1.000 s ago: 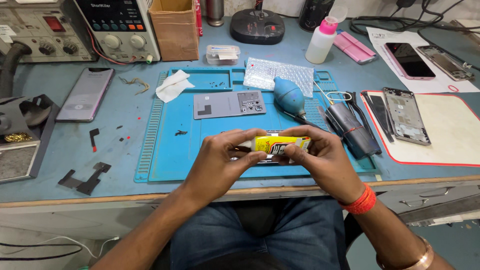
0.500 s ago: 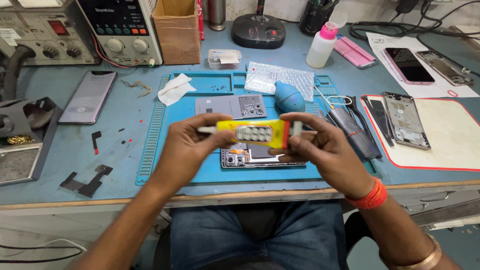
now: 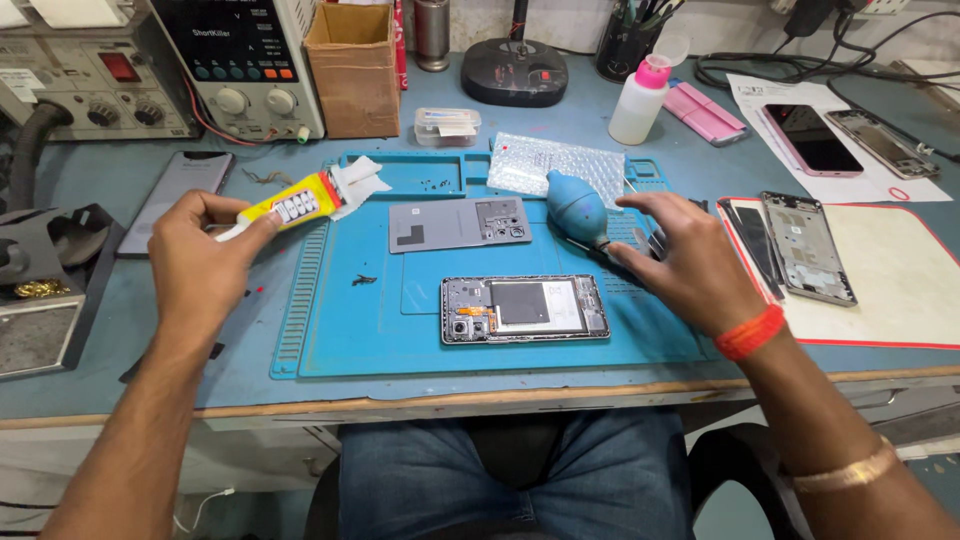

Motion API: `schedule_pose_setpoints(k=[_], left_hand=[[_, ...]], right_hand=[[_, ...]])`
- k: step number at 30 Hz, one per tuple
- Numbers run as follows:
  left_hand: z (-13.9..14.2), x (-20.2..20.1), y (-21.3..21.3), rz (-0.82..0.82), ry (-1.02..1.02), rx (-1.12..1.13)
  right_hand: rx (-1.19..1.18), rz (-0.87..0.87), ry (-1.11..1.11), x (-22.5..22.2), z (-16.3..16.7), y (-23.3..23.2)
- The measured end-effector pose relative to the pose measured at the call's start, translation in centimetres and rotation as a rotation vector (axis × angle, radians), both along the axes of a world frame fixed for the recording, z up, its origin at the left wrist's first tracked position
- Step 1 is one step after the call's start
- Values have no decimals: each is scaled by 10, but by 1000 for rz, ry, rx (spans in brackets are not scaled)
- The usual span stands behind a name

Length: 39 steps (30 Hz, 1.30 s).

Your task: The person works at a repair bench with a disassembled smartphone. They apply adhesive from a yellow glue tube around the phone frame, use tweezers to position parts, then align the back cover onto the phone body and press it down to secure it.

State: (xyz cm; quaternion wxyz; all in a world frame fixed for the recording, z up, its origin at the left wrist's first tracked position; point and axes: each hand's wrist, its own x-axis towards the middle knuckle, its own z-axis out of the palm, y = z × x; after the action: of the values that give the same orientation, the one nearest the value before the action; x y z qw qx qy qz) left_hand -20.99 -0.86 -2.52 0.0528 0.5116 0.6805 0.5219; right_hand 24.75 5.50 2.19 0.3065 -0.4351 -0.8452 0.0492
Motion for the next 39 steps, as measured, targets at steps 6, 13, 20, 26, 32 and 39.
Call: schedule_pose_setpoints(k=[6, 13, 20, 26, 32, 39], left_hand=[[-10, 11, 9, 1, 413, 52], [0, 73, 61, -661, 568, -120], [30, 79, 96, -683, 731, -403], [26, 86, 87, -619, 1021, -317], [22, 74, 75, -424, 850, 149], [50, 127, 46, -369, 319, 249]], right_hand=[[38, 18, -61, -14, -9, 26], [95, 35, -61, -31, -7, 29], [49, 55, 26, -21, 4, 10], [108, 65, 73, -18, 14, -2], [160, 62, 283, -20, 19, -10], [-272, 136, 692, -43, 8, -19]])
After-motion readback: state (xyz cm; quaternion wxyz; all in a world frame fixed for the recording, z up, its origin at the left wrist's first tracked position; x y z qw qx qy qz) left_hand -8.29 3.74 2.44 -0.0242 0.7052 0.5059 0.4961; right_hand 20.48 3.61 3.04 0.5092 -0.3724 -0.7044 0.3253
